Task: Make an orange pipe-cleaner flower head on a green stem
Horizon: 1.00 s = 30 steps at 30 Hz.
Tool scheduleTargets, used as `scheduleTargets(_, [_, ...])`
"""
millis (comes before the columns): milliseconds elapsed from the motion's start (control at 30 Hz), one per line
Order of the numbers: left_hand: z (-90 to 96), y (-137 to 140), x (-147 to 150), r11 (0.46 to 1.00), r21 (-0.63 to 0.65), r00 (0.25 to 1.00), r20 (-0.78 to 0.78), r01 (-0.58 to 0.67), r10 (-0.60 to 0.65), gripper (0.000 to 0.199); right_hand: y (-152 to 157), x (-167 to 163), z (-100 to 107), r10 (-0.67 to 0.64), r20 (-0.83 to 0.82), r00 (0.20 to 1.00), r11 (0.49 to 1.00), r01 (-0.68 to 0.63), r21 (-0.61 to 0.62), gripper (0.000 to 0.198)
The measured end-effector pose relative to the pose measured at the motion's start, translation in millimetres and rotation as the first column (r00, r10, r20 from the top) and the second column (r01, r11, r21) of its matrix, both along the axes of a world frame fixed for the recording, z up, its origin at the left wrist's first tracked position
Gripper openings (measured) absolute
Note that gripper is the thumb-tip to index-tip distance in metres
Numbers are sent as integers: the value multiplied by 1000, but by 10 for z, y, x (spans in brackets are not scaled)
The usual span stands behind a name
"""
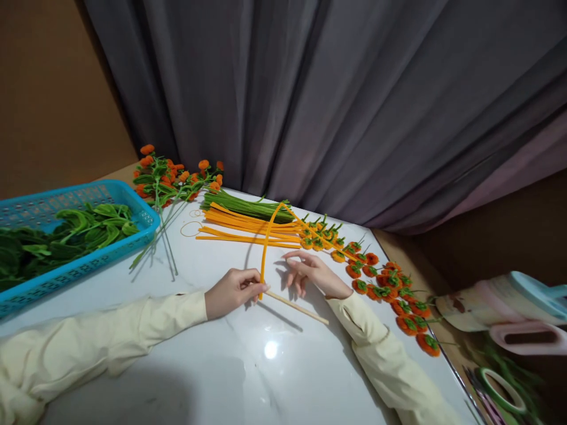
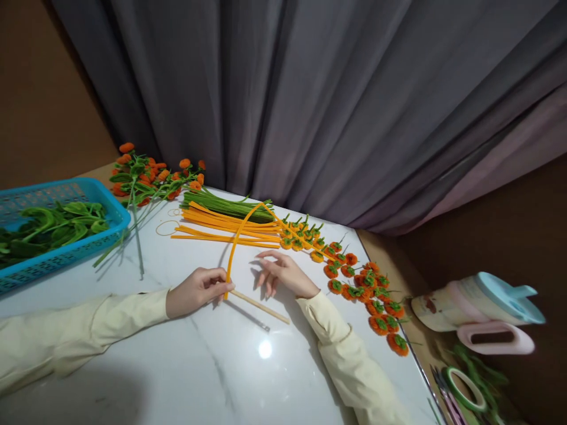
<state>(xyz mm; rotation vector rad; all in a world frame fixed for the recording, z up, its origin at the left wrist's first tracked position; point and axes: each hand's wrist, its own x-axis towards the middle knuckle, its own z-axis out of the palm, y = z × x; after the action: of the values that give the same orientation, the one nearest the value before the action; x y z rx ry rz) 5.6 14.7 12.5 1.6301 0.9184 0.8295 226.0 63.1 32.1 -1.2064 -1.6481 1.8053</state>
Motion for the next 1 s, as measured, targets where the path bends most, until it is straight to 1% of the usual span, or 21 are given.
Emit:
scheduleTargets(67, [-2, -31, -6, 996, 81, 999, -22, 34, -33, 28, 96, 22, 70, -158, 75, 985, 971, 141, 194, 53])
scheduleTargets(133, [-19, -58, -19, 971, 230, 997, -65, 60, -47, 27, 224, 28, 117, -255, 138, 957, 913, 192, 359, 58])
scheduleTargets(167, [-32, -69, -26, 945, 318, 995, -85, 75, -50, 27, 292, 23, 135, -315, 195, 929, 863, 194, 467, 58])
scheduleTargets(200, [-47, -76, -32, 912, 400, 993, -100, 91, -55, 27, 358, 11, 150, -368, 273, 889, 803, 156, 576, 58])
scheduleTargets(233, [-62, -82, -37, 874, 473, 992, -110, 108, -63, 27, 421, -7, 163, -420, 358, 834, 738, 84, 670, 58])
scheduleTargets(267, [-76, -85, -41, 837, 534, 991, -116, 123, -71, 27, 479, -31, 175, -474, 457, 753, 678, -19, 735, 58])
scheduleTargets(300, [-87, -88, -43, 801, 583, 989, -123, 135, -77, 27, 531, -60, 188, -532, 556, 638, 624, -149, 768, 58])
scheduleTargets(333, [-94, -90, -44, 770, 621, 988, -130, 144, -80, 27, 579, -90, 201, -595, 634, 494, 581, -281, 764, 55])
scheduleTargets(367, [-98, -92, -45, 744, 651, 987, -135, 150, -81, 28, 624, -118, 216, -646, 679, 348, 556, -396, 731, 51])
scheduleTargets(400, [-97, -94, -44, 720, 676, 987, -142, 156, -80, 28, 666, -142, 235, -682, 696, 223, 543, -484, 687, 45])
scheduleTargets(433, [-94, -97, -44, 701, 695, 986, -149, 160, -76, 28, 706, -159, 262, -701, 696, 157, 537, -526, 660, 38])
scheduleTargets(467, [-89, -100, -44, 685, 711, 985, -155, 162, -73, 29, 744, -166, 299, -709, 693, 128, 534, -544, 647, 34])
scheduleTargets(567, [-79, -105, -44, 649, 744, 986, -154, 159, -65, 29, 829, -129, 488, -732, 675, 96, 516, -568, 641, 27])
scheduleTargets(700, [-92, -96, -46, 640, 758, 991, -123, 125, -48, 27, 811, 34, 919, -769, 633, 82, 455, -625, 634, 28])
scheduleTargets(733, [-98, -93, -46, 643, 757, 992, -114, 116, -45, 27, 779, 88, 1044, -773, 628, 86, 432, -655, 620, 27])
scheduleTargets(767, [-103, -90, -45, 647, 755, 993, -107, 109, -43, 26, 736, 142, 1169, -803, 592, 73, 375, -710, 596, 28])
scheduleTargets(800, [-106, -88, -44, 650, 753, 994, -101, 104, -42, 25, 685, 196, 1291, -829, 556, 60, 330, -750, 573, 28])
scheduleTargets(867, [-106, -86, -42, 654, 749, 994, -100, 101, -40, 25, 563, 294, 1512, -856, 513, 60, 274, -789, 550, 29])
scheduleTargets(900, [-103, -87, -42, 655, 749, 994, -103, 103, -39, 24, 495, 335, 1605, -860, 505, 72, 259, -790, 555, 29])
scheduleTargets(933, [-100, -87, -42, 655, 748, 993, -107, 107, -40, 24, 424, 370, 1686, -863, 501, 71, 262, -785, 562, 29])
scheduleTargets(1000, [-95, -89, -43, 655, 747, 992, -115, 114, -41, 25, 279, 424, 1808, -845, 533, 35, 316, -773, 551, 28])
